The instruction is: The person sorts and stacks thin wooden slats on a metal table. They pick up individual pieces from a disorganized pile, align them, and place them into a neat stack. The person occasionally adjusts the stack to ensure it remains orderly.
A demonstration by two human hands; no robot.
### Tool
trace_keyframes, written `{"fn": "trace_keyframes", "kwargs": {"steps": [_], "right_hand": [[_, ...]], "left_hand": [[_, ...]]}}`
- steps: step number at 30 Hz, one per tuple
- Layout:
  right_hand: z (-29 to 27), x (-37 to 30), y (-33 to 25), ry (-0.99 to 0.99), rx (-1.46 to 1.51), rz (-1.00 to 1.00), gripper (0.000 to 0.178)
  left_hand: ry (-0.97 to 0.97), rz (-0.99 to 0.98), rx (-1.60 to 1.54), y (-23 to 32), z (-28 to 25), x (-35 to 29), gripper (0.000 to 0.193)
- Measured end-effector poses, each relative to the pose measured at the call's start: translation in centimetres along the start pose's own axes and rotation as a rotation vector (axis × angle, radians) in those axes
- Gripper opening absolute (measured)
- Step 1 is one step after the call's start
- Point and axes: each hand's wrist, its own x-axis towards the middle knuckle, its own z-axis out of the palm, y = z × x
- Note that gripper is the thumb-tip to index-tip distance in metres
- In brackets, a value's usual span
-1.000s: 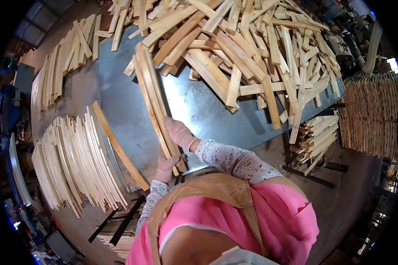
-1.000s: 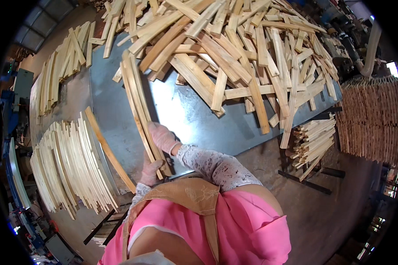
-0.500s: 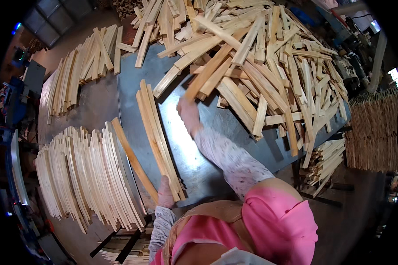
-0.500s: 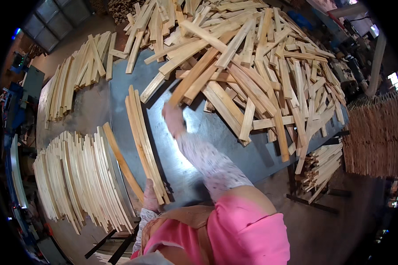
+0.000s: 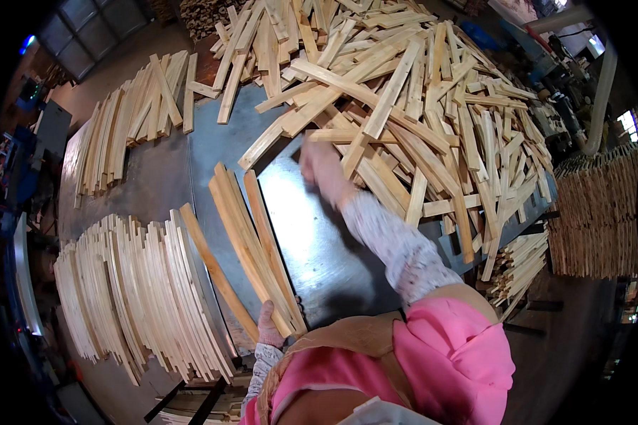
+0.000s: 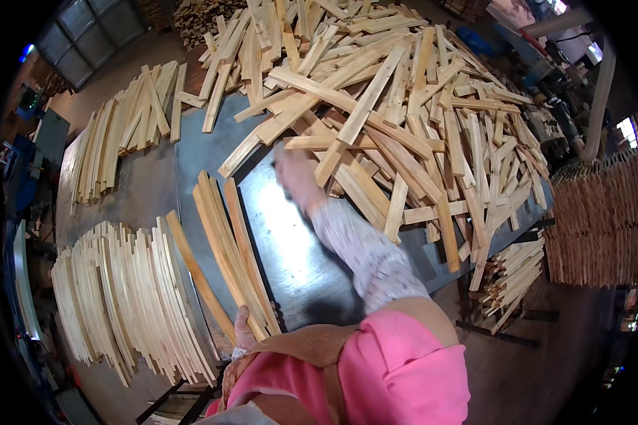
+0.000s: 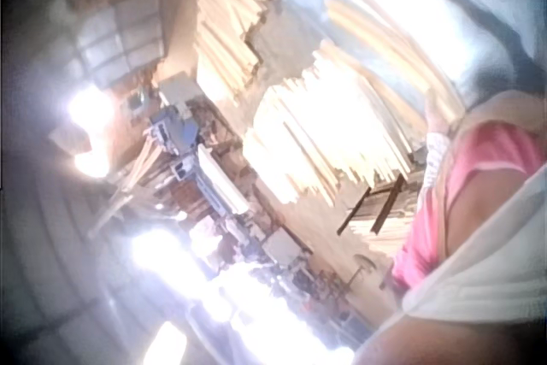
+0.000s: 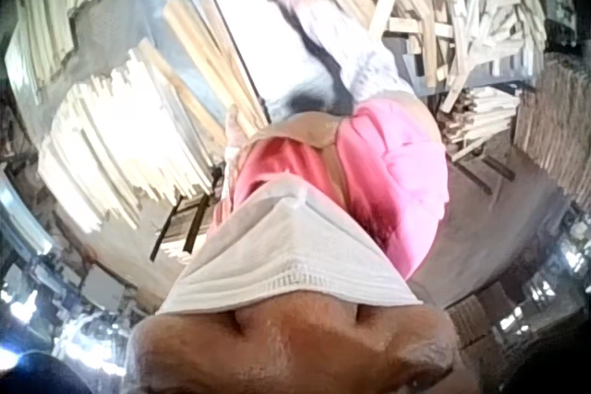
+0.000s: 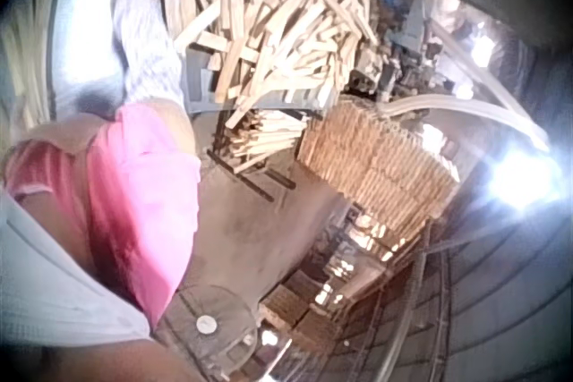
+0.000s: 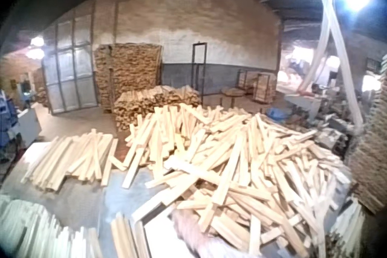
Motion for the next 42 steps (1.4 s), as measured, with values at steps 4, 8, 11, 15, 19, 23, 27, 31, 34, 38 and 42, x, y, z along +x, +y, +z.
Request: {"fn": "trace_keyframes", "kwargs": {"steps": [4, 8, 11, 15, 19, 23, 27, 31, 34, 38, 42], "right_hand": [[-4.9, 12.7, 1.8, 0.326, -0.091, 0.004, 0.04], [-0.3, -2.6, 11.5, -0.153, -1.138, -0.5, 0.027], [0.6, -18.3, 18.0, -0.553, -0.851, 0.116, 0.041], [-1.1, -18.1, 8.4, -0.705, -0.895, -0.118, 0.042], [-6.7, -5.0, 1.0, -0.068, -1.505, -0.969, 0.054], [-8.8, 0.2, -1.7, -0.588, -1.745, -0.601, 0.045], [-0.2, 2.9, -0.8, -0.372, -1.158, -0.095, 0.044], [6.4, 1.9, 12.4, -0.408, -0.891, -0.217, 0.051], [7.8, 1.7, 13.3, -0.318, -0.748, -0.26, 0.049], [3.1, 12.8, 1.6, 0.125, 0.032, 0.229, 0.028], [-1.9, 19.7, -2.6, 0.438, 0.719, 0.101, 0.029]], "left_hand": [[-0.081, 0.006, 0.089, 1.9, 4.5, 2.0, 0.092], [-0.123, 0.129, 0.009, 2.3, 3.9, 1.6, 0.092], [-0.041, 0.094, 0.014, 1.3, 1.9, 3.6, 0.095], [-0.143, 0.071, 0.017, 0.3, 3.2, 2.8, 0.102], [-0.078, 0.126, 0.047, 0.5, 4.6, 3.1, 0.1], [-0.06, 0.219, -0.09, 1.6, 5.4, 1.9, 0.1], [-0.204, 0.233, -0.309, 1.7, 7.0, 1.2, 0.105], [-0.332, 0.095, -0.293, 0.3, 10.7, 4.1, 0.109], [-0.388, 0.106, -0.345, -1.1, 7.1, 5.3, 0.117], [-0.336, 0.131, -0.413, -0.2, 5.9, 4.8, 0.118], [-0.245, 0.088, -0.328, 1.7, 7.2, 5.3, 0.111]]}}
